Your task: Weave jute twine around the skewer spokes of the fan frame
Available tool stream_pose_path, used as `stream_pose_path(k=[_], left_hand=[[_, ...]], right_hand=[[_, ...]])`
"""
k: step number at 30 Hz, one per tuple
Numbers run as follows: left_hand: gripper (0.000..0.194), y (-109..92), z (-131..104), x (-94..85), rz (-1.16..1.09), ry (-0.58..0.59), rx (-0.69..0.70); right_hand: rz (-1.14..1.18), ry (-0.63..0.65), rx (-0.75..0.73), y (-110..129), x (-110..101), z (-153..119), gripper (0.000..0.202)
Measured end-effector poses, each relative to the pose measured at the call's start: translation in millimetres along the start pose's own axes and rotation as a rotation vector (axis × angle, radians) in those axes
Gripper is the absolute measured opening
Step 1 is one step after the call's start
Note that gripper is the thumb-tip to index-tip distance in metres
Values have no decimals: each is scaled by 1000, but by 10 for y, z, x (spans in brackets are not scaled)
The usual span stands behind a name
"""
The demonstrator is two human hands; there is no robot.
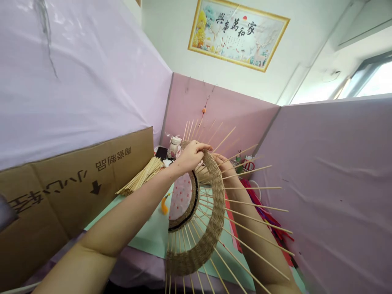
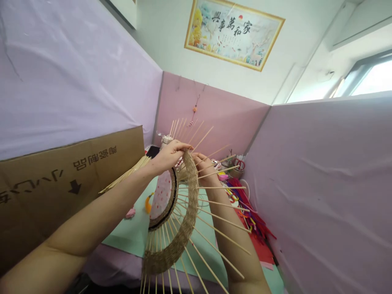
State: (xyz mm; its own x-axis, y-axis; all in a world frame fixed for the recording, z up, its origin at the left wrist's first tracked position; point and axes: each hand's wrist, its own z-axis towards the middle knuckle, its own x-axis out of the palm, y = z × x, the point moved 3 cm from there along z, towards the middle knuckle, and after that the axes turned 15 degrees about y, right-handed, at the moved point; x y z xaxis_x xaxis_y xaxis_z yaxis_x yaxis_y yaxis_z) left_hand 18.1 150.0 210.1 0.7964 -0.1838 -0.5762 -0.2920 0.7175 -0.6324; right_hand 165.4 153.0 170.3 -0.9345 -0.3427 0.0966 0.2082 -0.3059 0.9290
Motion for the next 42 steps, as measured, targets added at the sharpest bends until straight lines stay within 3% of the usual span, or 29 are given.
stream_pose_path(k=[4, 10, 18, 25, 29, 33, 38, 42], left_hand=[[42, -30, 85, 94, -89, 27, 61], [44, -100, 64, 127, -112, 43, 145], [49, -28, 72, 122, -151, 53, 169], [52, 54, 41, 222, -306, 21, 182], [38, 82, 67, 272, -525, -67, 86], [13, 96, 148, 283, -634, -68, -47], [6, 108, 229, 252, -680, -123, -107], [9, 94, 245, 201, -692, -100, -135]], right_hand=[[-338, -210, -184, 283, -131, -83, 34], [-733, -300, -254, 563, -222, -140, 34], [-819, -206, -195, 612, -268, -1, 37], [-938, -267, -293, 625, -192, 8, 28], [-952, -269, -287, 551, -205, 43, 23], [-931, -269, -299, 484, -241, 78, 22], [-923, -292, -322, 452, -241, 100, 21], [-951, -302, -334, 473, -225, 118, 21]])
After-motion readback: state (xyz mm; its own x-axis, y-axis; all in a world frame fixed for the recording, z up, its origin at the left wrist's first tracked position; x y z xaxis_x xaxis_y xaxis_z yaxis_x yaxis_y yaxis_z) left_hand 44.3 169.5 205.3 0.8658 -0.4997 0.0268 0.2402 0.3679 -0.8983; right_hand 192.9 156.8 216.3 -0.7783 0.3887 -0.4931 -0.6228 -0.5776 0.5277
